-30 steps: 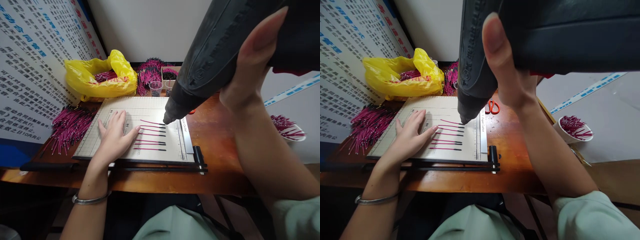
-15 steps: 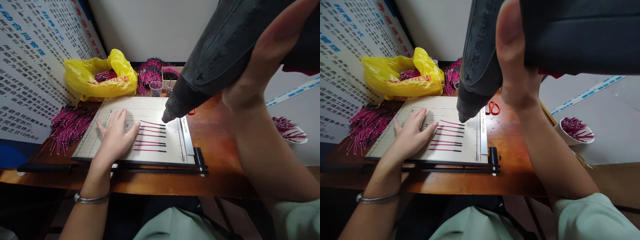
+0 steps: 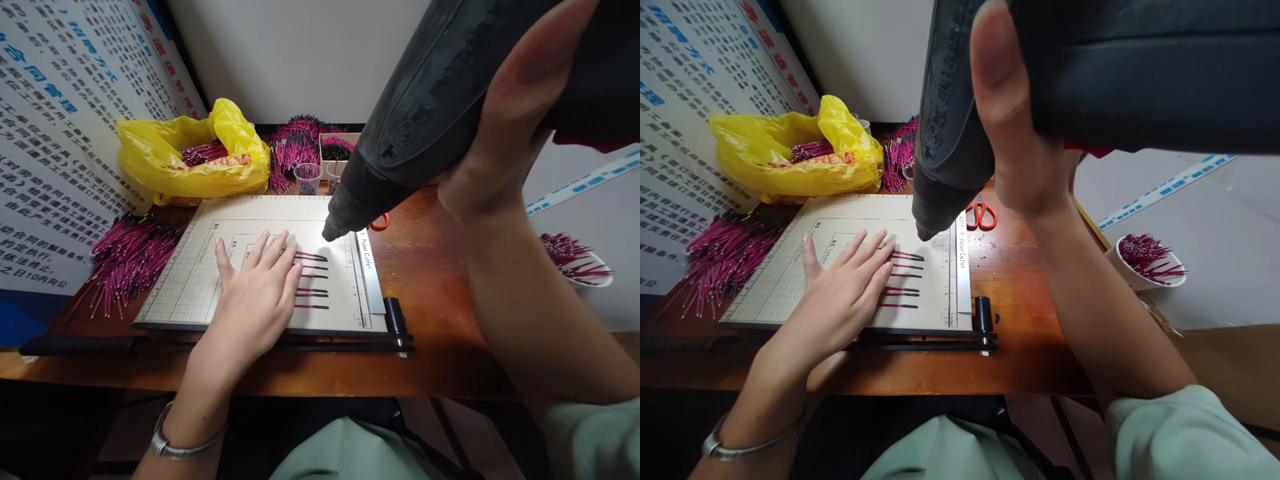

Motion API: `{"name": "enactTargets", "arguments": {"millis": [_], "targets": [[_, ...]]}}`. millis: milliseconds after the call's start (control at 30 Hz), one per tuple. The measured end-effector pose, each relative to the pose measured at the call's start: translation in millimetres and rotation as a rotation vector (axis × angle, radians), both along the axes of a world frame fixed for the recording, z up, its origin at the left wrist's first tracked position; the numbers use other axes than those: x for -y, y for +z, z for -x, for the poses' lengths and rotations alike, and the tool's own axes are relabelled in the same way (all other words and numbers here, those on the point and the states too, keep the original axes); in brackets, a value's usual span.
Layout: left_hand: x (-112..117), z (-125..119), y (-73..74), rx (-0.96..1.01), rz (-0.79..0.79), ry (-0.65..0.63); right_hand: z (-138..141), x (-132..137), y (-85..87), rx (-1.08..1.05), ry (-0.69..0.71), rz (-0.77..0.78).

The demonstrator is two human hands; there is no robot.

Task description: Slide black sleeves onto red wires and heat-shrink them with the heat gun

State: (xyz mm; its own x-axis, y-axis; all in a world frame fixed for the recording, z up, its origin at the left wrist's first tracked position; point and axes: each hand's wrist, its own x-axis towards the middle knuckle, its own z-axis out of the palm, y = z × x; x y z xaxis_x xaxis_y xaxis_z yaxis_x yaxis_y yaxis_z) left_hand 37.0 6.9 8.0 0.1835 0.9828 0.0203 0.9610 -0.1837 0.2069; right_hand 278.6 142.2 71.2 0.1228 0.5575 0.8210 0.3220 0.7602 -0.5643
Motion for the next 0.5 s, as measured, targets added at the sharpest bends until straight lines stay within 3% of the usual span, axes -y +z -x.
{"name": "enactTargets", "arguments": {"millis": [67,233,400,500], "targets": [[6.0,0.4,2.8,-0.002,-0.016,-0.010,1.9,1.1,2.5,0.024,-0.023,-0.093],[15.8,-0.6,2.4,-0.033,-0.011,-0.032,4.6,-1.8,11.1,0.126,0.137,-0.198],[7.7,-7.6,-5.1,-0.124,0.081,-0.061,-0.8,-6.7,6.5,0.175,0.042,-0.249],[-1.0,-12.2,-5.1,-0.140,0.135,-0.027,2.9,-1.3,0.7,0.149,0.019,-0.202]]}}
